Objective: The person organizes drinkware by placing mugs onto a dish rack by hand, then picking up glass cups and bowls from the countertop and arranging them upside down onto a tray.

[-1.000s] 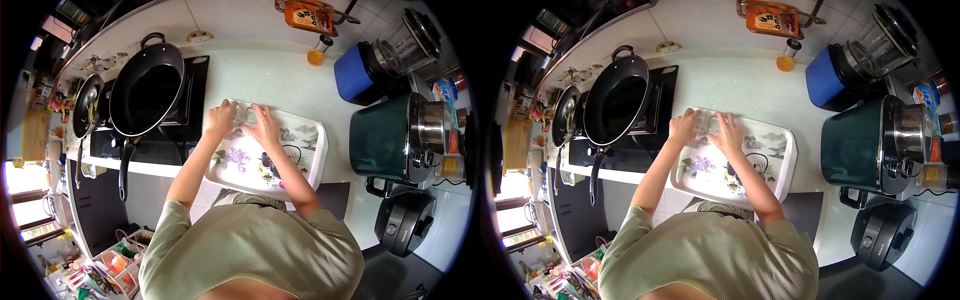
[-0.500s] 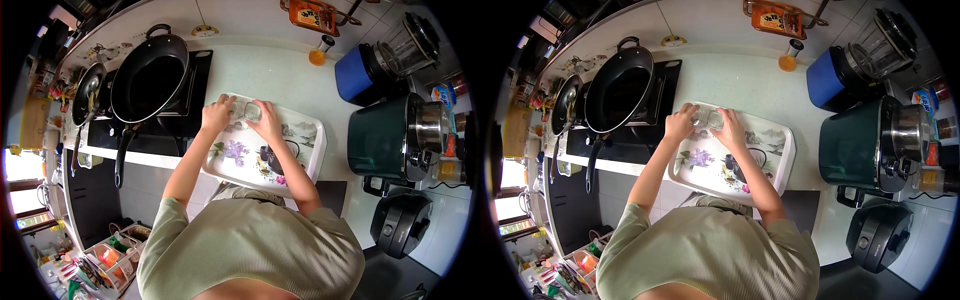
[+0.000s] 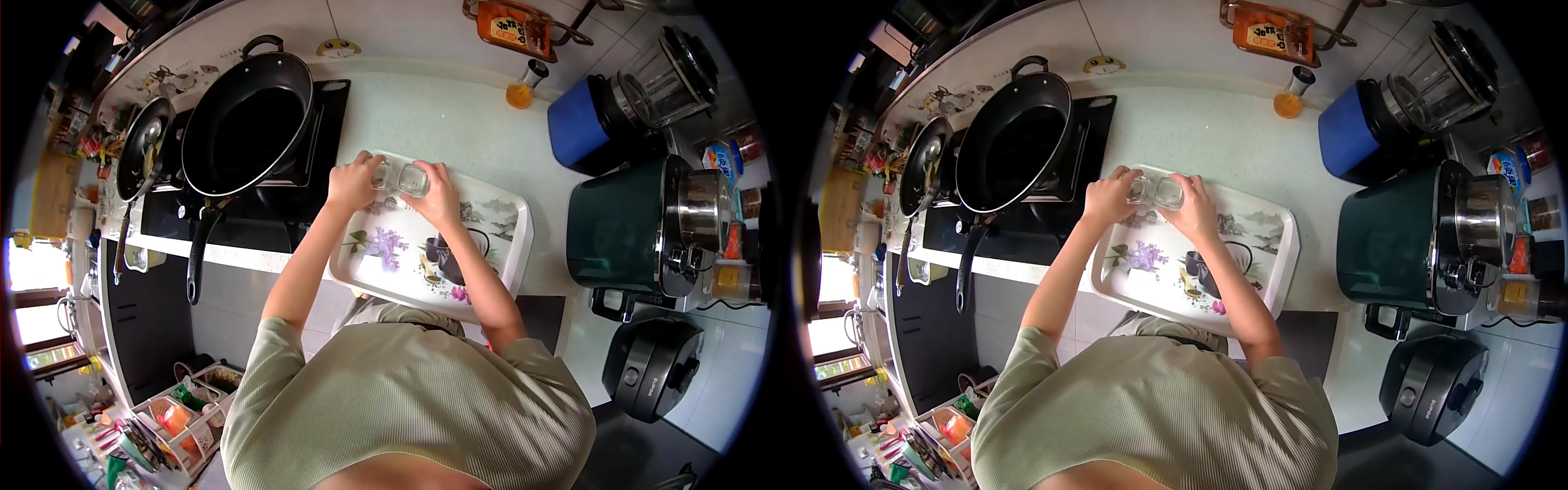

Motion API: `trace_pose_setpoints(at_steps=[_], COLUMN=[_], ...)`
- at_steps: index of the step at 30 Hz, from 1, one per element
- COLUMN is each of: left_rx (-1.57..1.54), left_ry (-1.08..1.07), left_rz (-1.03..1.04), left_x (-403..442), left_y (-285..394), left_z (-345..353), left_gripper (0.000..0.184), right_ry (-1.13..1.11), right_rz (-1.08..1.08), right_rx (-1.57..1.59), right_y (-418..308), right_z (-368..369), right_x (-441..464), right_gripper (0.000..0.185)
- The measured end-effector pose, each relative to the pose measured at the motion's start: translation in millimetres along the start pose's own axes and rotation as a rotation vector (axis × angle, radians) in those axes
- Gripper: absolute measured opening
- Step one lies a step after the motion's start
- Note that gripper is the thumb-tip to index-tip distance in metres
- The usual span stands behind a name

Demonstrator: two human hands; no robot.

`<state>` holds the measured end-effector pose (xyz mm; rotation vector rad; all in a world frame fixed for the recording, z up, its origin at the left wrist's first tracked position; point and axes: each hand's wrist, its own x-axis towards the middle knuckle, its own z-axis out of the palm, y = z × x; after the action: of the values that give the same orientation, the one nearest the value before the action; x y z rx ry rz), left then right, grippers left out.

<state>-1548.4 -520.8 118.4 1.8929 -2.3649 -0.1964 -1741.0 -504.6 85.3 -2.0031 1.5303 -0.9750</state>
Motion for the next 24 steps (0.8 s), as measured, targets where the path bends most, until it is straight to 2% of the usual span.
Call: trace_pose_setpoints(at_steps=[7,10,16,19,24], left_rx=[0.005,-0.005,-0.004,0.007,-0.089], left_ry=[-0.140,-0.106,-0.078,-0.068,-0.096], left_rz=[0.081,0.072,0.073,0.075,-0.041], left_x=[0.6,0.3,0.2,-1.6,-13.5], left_y=[-3.7,-2.1,-4.4,-5.6,6.1], left_z=[-7.4,-5.6,1.5,4.9,-18.3], left_gripper=[0.060,0.065,0.062,0.066,0.075], right_ry=[-0.030,-0.020,-0.011,-0.020,-0.028], right_rz=[0.002,-0.011,-0.039,-0.030,-0.048], right_rx=[0.070,0.076,0.085,0.088,0.075], right_y=[4.5,4.0,10.6,10.4,9.7], right_z=[0.4,1.5,5.2,5.5,3.7], right_x=[-1.7,-2.0,-5.7,-9.0,-11.7], right_gripper=[0.063,0.063,0.063,0.064,0.071])
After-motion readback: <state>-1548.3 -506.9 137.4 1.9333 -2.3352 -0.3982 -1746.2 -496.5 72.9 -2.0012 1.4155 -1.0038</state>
